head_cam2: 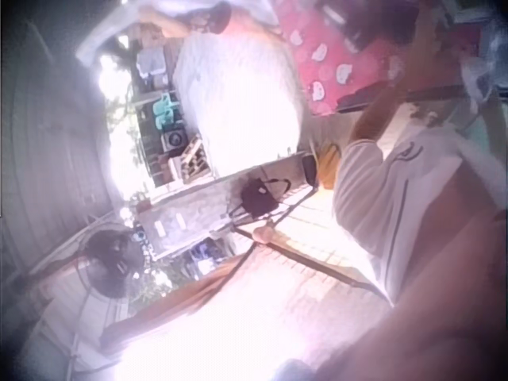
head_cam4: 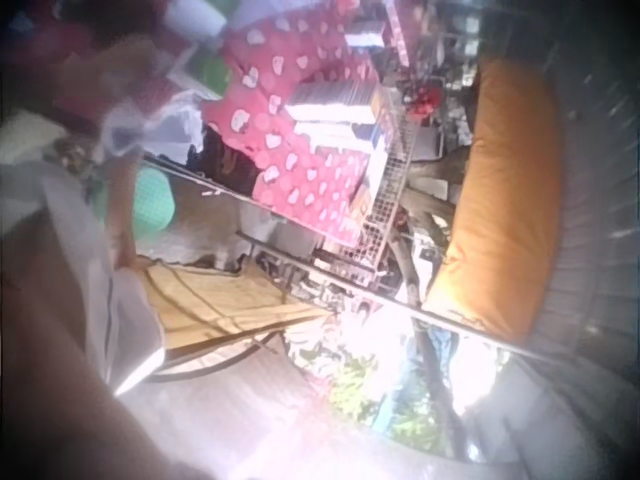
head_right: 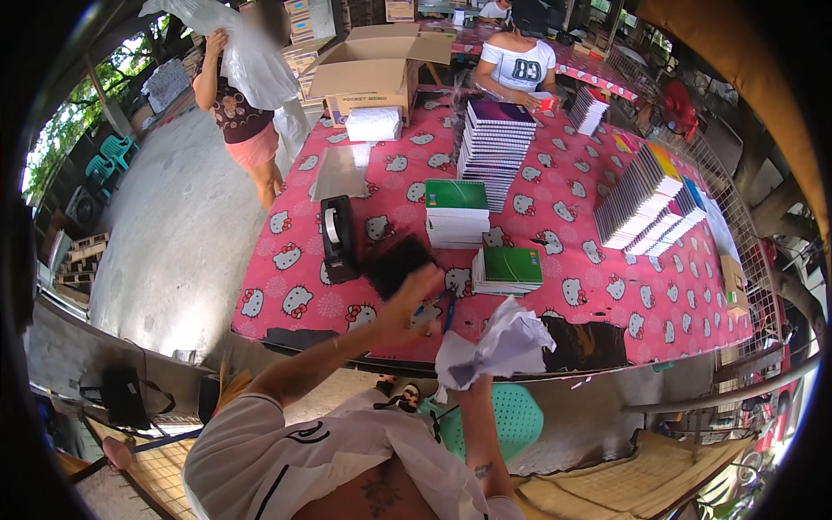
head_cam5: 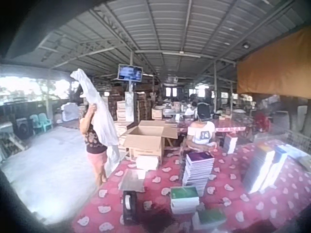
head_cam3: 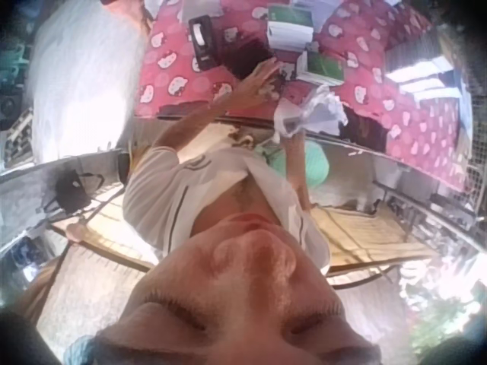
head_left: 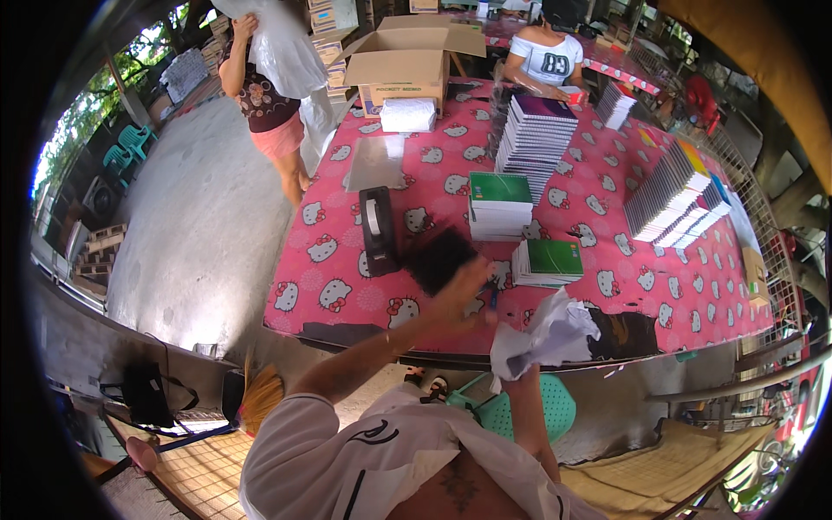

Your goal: The person takes stacks of green notebooks from a cardboard box and places them on a table. They then use a handheld device to apply a small tag or staple to the edge of each notebook individually, creating a new stack of processed notebooks.

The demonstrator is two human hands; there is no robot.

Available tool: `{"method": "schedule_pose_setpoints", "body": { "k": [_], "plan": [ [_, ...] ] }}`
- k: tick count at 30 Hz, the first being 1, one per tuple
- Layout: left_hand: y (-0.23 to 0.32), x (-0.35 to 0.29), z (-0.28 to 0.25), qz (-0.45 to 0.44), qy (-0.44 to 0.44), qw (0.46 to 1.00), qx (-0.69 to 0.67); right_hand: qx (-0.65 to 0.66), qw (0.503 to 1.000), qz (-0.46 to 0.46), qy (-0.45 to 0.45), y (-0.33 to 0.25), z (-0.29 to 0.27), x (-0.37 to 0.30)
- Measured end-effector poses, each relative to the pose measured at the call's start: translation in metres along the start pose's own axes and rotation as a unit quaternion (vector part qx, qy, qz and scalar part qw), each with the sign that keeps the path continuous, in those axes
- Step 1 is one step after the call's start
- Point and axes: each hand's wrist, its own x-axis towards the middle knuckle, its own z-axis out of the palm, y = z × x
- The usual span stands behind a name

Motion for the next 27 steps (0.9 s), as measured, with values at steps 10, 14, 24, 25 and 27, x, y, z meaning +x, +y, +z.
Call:
{"method": "schedule_pose_setpoints", "body": {
  "k": [10,14,24,25,27],
  "plan": [
    [0.052,-0.038,-0.018,-0.281,0.294,0.909,-0.093,-0.187,0.982,-0.014,-0.016,0.091,0.122,0.047],
    [0.046,-0.064,-0.013,-0.331,0.259,0.907,0.023,-0.26,0.964,0.029,0.04,0.108,0.092,0.067],
    [0.068,-0.103,-0.067,-0.092,0.26,0.927,0.253,-0.004,0.989,0.124,-0.077,0.183,0.039,0.125],
    [0.061,-0.105,-0.074,-0.101,0.273,0.932,0.218,-0.014,0.979,0.155,-0.134,0.181,0.018,0.132],
    [0.05,-0.125,-0.089,-0.147,0.314,0.925,0.158,-0.127,0.98,0.153,-0.022,0.205,0.031,0.121]
  ]
}}
